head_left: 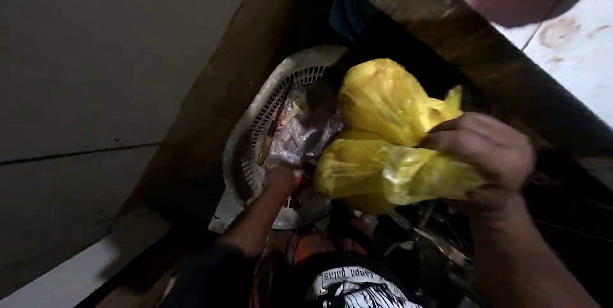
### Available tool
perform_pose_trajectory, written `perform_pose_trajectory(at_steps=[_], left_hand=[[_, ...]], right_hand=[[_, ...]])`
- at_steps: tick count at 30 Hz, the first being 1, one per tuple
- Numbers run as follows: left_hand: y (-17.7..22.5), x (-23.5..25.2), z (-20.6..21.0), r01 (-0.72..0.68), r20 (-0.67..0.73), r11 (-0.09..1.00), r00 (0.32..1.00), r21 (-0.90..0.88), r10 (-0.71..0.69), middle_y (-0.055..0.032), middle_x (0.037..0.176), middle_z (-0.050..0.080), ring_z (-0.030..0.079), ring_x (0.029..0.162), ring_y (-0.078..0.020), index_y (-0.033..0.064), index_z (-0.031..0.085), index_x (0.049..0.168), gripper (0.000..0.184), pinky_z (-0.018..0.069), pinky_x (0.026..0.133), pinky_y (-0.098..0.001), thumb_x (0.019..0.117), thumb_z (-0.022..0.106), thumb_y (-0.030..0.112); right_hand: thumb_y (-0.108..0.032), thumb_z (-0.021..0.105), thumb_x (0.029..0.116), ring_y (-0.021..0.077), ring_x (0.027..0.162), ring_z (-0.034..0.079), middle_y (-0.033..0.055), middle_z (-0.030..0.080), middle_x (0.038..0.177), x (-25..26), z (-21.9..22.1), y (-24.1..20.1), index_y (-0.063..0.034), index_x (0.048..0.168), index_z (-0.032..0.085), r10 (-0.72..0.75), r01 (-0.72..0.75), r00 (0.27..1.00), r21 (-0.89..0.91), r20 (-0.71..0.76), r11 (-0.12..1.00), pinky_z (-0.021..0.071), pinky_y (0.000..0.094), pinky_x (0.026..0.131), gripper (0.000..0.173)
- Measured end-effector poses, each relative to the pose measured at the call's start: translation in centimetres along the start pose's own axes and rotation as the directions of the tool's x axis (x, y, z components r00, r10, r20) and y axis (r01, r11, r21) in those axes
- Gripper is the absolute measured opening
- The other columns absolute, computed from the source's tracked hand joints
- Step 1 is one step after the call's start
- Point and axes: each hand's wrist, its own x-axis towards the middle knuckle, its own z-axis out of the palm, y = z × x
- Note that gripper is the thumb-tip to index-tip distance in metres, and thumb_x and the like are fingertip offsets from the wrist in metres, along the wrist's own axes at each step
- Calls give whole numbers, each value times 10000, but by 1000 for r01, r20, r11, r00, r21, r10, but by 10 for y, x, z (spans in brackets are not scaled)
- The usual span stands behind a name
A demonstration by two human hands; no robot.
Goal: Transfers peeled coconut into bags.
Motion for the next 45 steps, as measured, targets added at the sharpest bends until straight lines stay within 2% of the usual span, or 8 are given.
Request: perform_pose_trajectory(at_steps=[3, 12, 18, 23, 26, 30, 37, 45], left_hand=[[-26, -48, 29, -40, 141, 993, 990, 108, 25, -268, 1299, 627, 587, 1213, -490, -5, 682, 1208, 374, 473, 963, -710, 945, 651, 259], [-57, -94, 41, -105, -262, 923, 965, -371, 4, -120, 1427, 599, 581, 1318, -277, 122, 563, 1453, 444, 461, 1122, -491, 1066, 475, 322], [-32, -90, 6, -265, -453, 896, 888, -357, 82, -134, 1282, 674, 669, 1155, -265, 95, 639, 1348, 393, 531, 1027, -471, 1075, 474, 323], [14, -73, -27, -359, -599, 841, 799, -404, 54, -196, 1379, 549, 683, 869, -267, 78, 505, 1454, 596, 605, 781, -464, 967, 685, 372], [46, -53, -46, -408, -596, 849, 790, -337, 143, -194, 1449, 502, 684, 997, -310, 114, 426, 1530, 757, 602, 833, -496, 930, 720, 469], [74, -20, -48, -395, -458, 901, 844, -179, 279, -208, 1298, 623, 643, 1162, -378, 77, 581, 1401, 485, 546, 966, -572, 993, 654, 329], [83, -27, -32, -505, -292, 859, 837, -86, 463, -141, 1109, 676, 676, 1046, -305, 88, 718, 1159, 229, 562, 929, -537, 1035, 585, 228], [70, -25, -14, -509, -617, 742, 770, -436, 166, -204, 1385, 571, 654, 1112, -303, 50, 461, 1494, 455, 561, 935, -498, 1087, 385, 239]], right_hand=[[-306, 569, 960, 253, 774, 657, 108, 695, 826, 5, 19, 0, -72, 886, 711, -14, 13, 1000, 41, 17, 999, 529, 413, 687, 284], [-102, 726, 814, 291, 861, 691, 77, 717, 917, -7, 130, 15, -128, 987, 732, 12, -47, 943, 98, 332, 994, 573, 503, 749, 175], [-65, 762, 825, 364, 1120, 664, 132, 718, 1160, -67, 204, 53, -114, 1165, 729, 465, -516, 661, -92, 589, 851, 537, 601, 946, 345], [-29, 768, 831, 424, 1303, 545, 199, 619, 1339, -82, 181, 52, -138, 1367, 616, 630, -659, 601, -140, 492, 739, 450, 638, 1072, 567], [-123, 870, 737, 453, 1432, 410, 207, 501, 1508, -78, 166, 42, -209, 1486, 530, 703, -677, 635, -208, 320, 706, 310, 692, 1157, 827], [-107, 641, 929, 332, 1170, 642, 139, 675, 1244, -91, 162, 30, -105, 1225, 698, 791, -782, 583, -134, 187, 608, 546, 546, 966, 302], [-291, 790, 911, 286, 974, 703, 183, 720, 1078, -106, 190, 30, 4, 1320, 577, 868, -939, -51, 273, 494, -210, 578, 503, 884, 548], [-205, 631, 1001, 181, 763, 621, 89, 650, 906, -124, 156, 27, -74, 1182, 614, 890, -839, 58, 505, 452, -202, 545, 384, 676, 225]])
